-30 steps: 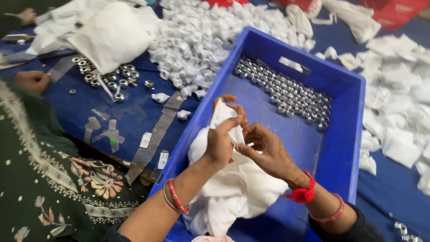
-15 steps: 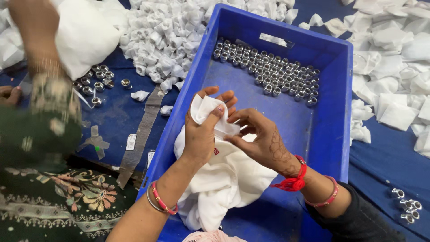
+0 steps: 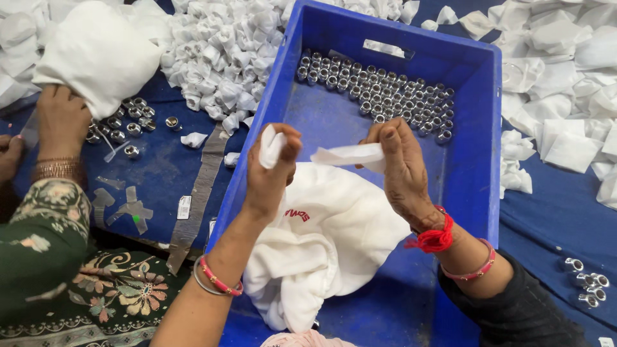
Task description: The person picks up metal pipe fittings from a blue bin, wraps each one in a white protective foam sleeve, and places them into a large white bag.
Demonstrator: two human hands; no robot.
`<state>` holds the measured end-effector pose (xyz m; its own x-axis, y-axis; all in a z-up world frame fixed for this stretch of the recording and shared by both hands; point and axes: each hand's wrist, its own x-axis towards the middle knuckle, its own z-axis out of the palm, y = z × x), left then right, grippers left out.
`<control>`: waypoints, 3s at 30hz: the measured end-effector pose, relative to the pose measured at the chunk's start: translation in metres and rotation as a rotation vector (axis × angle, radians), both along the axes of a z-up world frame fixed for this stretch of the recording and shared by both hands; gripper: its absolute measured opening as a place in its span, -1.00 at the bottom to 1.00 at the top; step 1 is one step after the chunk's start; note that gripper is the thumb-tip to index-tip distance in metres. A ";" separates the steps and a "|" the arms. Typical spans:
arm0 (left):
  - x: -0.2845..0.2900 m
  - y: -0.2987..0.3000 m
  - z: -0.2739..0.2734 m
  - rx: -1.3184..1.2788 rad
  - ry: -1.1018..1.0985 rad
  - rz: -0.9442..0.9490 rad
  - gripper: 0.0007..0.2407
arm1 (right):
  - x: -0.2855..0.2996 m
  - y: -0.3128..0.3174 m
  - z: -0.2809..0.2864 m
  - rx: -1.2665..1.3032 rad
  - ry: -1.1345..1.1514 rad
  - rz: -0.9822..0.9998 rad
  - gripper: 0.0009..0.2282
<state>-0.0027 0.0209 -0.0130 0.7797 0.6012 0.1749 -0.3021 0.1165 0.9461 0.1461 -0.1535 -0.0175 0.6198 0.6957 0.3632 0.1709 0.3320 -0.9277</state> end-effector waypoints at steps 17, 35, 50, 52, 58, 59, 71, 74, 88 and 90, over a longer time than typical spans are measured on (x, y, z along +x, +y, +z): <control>0.002 -0.009 -0.023 0.425 0.149 0.074 -0.62 | 0.003 0.003 0.011 -0.193 0.082 0.211 -0.81; -0.010 -0.029 0.017 0.982 0.118 0.092 -0.90 | -0.002 -0.011 0.031 -0.254 -0.186 0.136 -0.50; 0.012 -0.028 0.001 0.163 0.167 -0.050 -0.76 | 0.004 -0.005 0.010 -0.226 0.135 0.205 -0.58; 0.009 -0.023 0.006 0.188 0.163 -0.099 -0.77 | 0.007 -0.008 0.012 -0.339 -0.061 0.087 -0.63; 0.015 -0.024 -0.006 0.197 0.175 -0.023 -0.77 | 0.008 -0.008 0.009 -0.220 -0.106 0.092 -0.72; 0.017 -0.024 -0.009 0.155 0.108 -0.023 -0.79 | 0.009 -0.008 0.008 -0.218 -0.106 0.081 -0.73; 0.009 -0.015 0.005 0.196 0.113 -0.238 -0.82 | 0.024 -0.013 -0.007 -0.152 -0.120 0.049 -0.83; 0.008 -0.015 0.009 0.170 0.098 -0.208 -0.82 | 0.024 -0.012 -0.008 -0.159 -0.079 0.058 -0.83; 0.023 -0.009 -0.020 -0.139 -0.386 -0.068 -0.84 | 0.049 0.004 -0.007 -0.219 -0.038 -0.049 -0.75; 0.011 0.001 -0.023 -0.228 -0.348 0.041 -0.80 | 0.069 0.002 -0.012 -0.268 -0.076 -0.105 -0.77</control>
